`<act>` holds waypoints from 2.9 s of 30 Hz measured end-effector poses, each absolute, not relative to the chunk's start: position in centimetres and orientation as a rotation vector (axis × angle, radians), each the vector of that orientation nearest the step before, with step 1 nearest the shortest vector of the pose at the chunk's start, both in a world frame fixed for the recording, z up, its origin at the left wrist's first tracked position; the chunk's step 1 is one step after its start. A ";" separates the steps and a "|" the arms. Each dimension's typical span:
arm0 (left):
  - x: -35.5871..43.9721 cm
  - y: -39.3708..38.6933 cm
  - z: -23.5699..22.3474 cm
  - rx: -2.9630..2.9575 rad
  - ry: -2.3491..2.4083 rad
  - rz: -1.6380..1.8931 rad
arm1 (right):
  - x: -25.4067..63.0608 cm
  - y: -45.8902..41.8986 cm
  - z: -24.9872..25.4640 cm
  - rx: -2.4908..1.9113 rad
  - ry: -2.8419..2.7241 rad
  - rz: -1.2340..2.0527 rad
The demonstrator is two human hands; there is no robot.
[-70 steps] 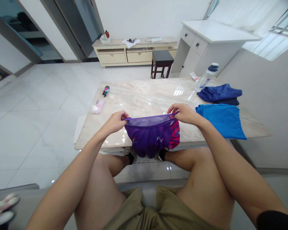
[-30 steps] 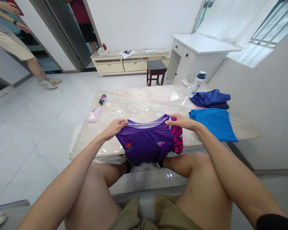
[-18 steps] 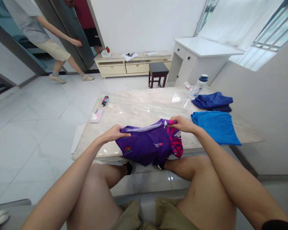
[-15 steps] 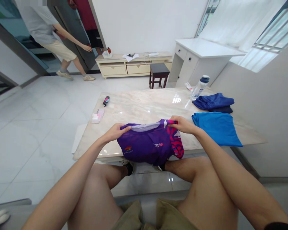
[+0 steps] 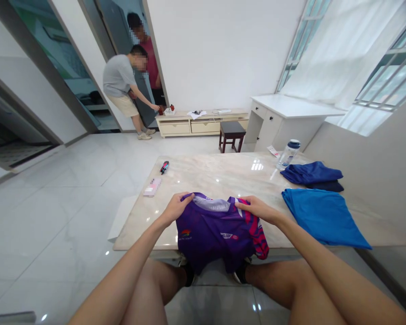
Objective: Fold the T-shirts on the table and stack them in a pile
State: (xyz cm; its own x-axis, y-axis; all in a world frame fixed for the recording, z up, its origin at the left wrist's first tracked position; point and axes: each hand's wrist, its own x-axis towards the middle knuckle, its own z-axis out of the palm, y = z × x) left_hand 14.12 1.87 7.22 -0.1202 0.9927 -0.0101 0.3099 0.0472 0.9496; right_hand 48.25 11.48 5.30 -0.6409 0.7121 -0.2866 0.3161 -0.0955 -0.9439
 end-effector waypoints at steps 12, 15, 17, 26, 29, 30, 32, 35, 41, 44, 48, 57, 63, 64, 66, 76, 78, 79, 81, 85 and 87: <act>12.2 0.3 6.8 1.436 1.273 0.700 | 49.4 13.1 5.3 -1.081 -1.763 1.202; 11.2 0.4 5.1 1.500 1.406 0.467 | 49.5 13.5 4.7 -1.059 -1.885 1.052; 10.5 0.6 4.0 1.553 1.517 0.396 | 49.5 13.7 4.5 -1.040 -1.980 0.931; 8.1 1.8 2.3 1.704 1.764 0.453 | 50.1 14.3 3.6 -1.152 -2.225 0.624; 7.6 2.4 1.8 1.674 1.795 0.637 | 50.5 14.8 2.7 -1.273 -2.300 0.486; 7.5 2.7 1.6 1.650 1.807 0.703 | 50.5 15.0 2.4 -1.321 -2.337 0.442; 7.3 3.5 1.2 1.583 1.823 0.820 | 50.2 15.4 1.9 -1.417 -2.432 0.368; 7.0 5.1 0.5 1.527 1.831 0.889 | 49.1 15.9 1.6 -1.566 -2.548 0.271; 5.1 8.0 -0.7 1.771 2.053 0.513 | 46.9 20.0 0.9 -1.744 -2.655 0.123; 4.2 9.8 -1.3 1.879 2.142 0.247 | 46.3 23.4 -0.3 -1.773 -2.707 0.082; 3.6 13.7 -2.6 1.976 2.218 0.071 | 44.8 27.8 -2.3 -1.750 -2.701 0.037; 4.0 22.4 -5.2 1.879 2.487 0.577 | 41.2 35.2 -5.6 -1.553 -2.452 -0.120; 3.8 17.3 -6.9 1.729 2.359 0.922 | 42.4 32.1 -5.2 -1.375 -2.488 -0.064; 3.7 15.4 -7.1 1.697 2.298 0.953 | 42.8 30.6 -4.7 -1.376 -2.511 -0.045; 3.7 10.8 -7.6 1.618 2.222 0.920 | 43.9 27.1 -3.7 -1.449 -2.534 0.024; 7.0 -5.1 -6.6 1.505 2.272 0.306 | 47.4 9.9 -4.4 -2.069 -2.409 0.246; 7.9 -5.5 -6.0 1.481 2.244 0.246 | 47.2 8.8 -4.7 -2.131 -2.365 0.267; 8.3 -5.5 -5.8 1.468 2.237 0.235 | 47.2 8.5 -4.7 -2.161 -2.340 0.304; 8.8 -5.3 -5.7 1.432 2.243 0.245 | 47.2 8.6 -4.7 -2.174 -2.280 0.406; 9.3 -5.1 -6.0 1.397 2.141 0.500 | 48.5 9.6 -4.8 -2.004 -2.108 0.521; 9.5 -5.2 -6.3 1.339 2.035 0.685 | 49.7 10.0 -5.3 -1.927 -2.008 0.538</act>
State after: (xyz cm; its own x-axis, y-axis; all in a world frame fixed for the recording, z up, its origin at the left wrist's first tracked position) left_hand 9.53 -5.18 -6.27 -0.3094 0.9294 -0.2013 0.6188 0.3575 0.6995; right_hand 49.71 10.01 -5.29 -0.0506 0.9980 -0.0376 0.8831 0.0271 -0.4684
